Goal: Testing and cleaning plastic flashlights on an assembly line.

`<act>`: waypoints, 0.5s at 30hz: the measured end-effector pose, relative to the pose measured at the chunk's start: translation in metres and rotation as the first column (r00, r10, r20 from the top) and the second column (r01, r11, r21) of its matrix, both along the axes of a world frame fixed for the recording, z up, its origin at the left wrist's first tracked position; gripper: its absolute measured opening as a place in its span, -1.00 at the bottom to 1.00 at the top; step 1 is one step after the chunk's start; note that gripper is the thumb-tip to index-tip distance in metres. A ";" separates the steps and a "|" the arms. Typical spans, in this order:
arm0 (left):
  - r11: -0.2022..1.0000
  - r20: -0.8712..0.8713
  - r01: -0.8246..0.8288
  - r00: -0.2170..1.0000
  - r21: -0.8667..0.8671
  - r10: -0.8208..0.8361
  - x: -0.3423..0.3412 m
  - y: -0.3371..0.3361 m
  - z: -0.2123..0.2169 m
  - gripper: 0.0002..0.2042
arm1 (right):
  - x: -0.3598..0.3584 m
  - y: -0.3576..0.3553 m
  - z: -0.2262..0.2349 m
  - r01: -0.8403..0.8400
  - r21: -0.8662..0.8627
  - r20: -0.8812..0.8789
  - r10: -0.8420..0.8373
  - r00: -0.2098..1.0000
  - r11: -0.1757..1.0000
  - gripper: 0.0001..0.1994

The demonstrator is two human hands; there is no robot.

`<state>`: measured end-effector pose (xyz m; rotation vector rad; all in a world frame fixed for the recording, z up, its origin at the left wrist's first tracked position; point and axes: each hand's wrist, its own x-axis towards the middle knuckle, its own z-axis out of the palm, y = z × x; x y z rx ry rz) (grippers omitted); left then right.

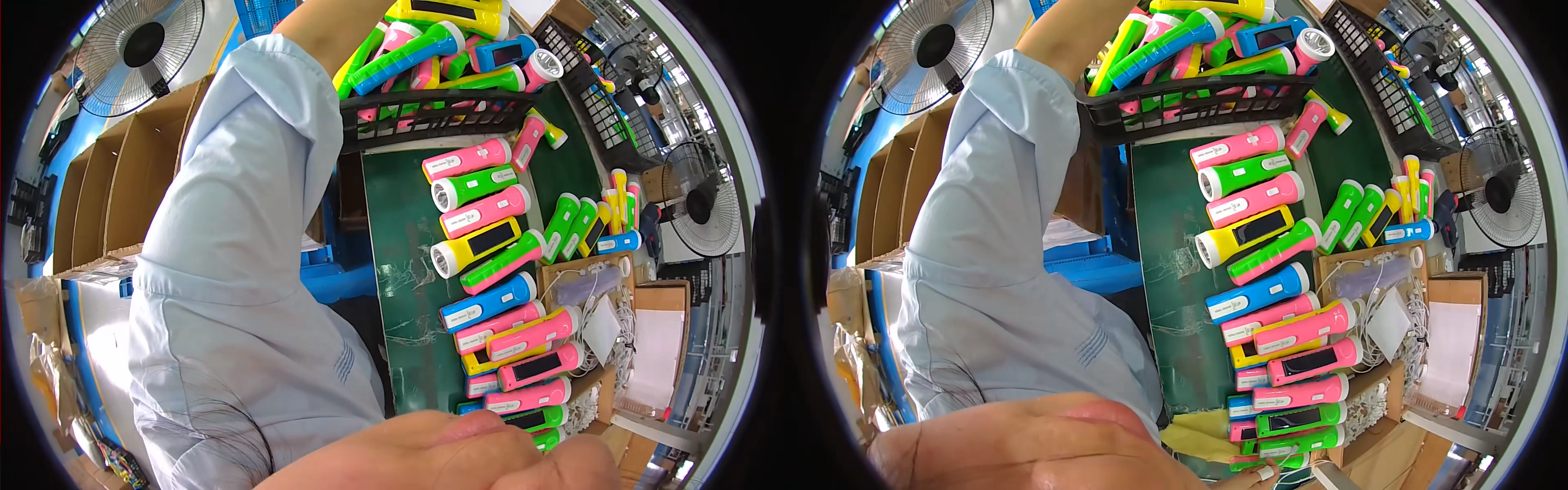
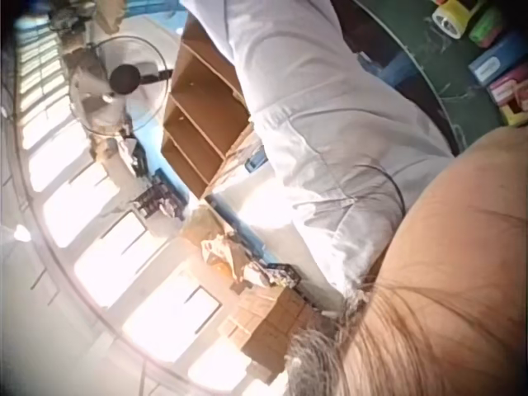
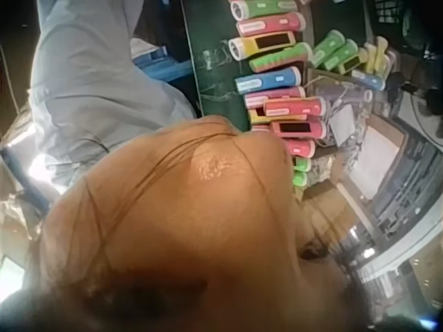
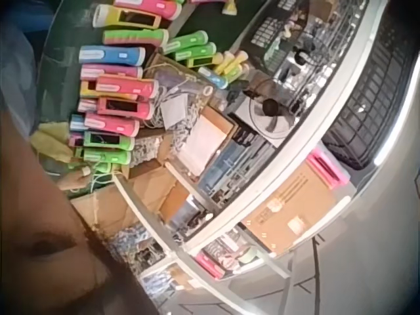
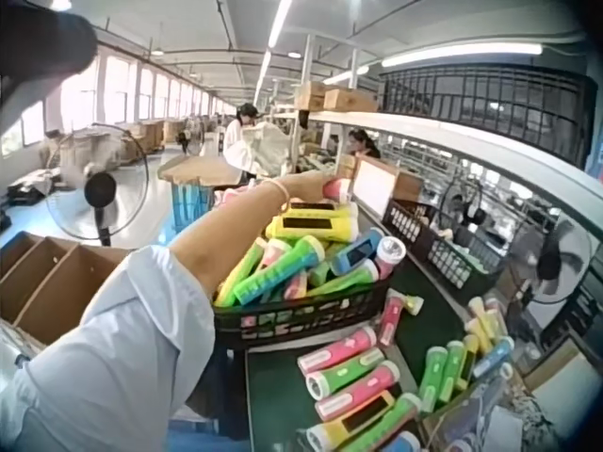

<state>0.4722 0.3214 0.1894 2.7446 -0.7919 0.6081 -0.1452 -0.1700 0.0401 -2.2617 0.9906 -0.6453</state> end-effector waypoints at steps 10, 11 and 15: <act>0.970 0.407 -0.151 0.911 0.191 0.061 -0.002 0.039 0.009 -0.62 | -0.013 -0.002 -0.023 0.057 -0.008 0.021 -0.057 0.998 0.998 -0.68; 0.963 0.422 -0.149 0.906 0.224 0.042 0.000 0.022 0.002 -0.65 | -0.012 0.000 -0.016 0.037 0.022 0.003 -0.037 0.999 0.999 -0.69; 0.978 -0.048 -0.158 0.987 -0.140 0.153 -0.009 0.015 -0.002 -0.61 | -0.001 0.010 0.004 -0.049 0.076 0.043 0.045 0.998 0.996 -0.71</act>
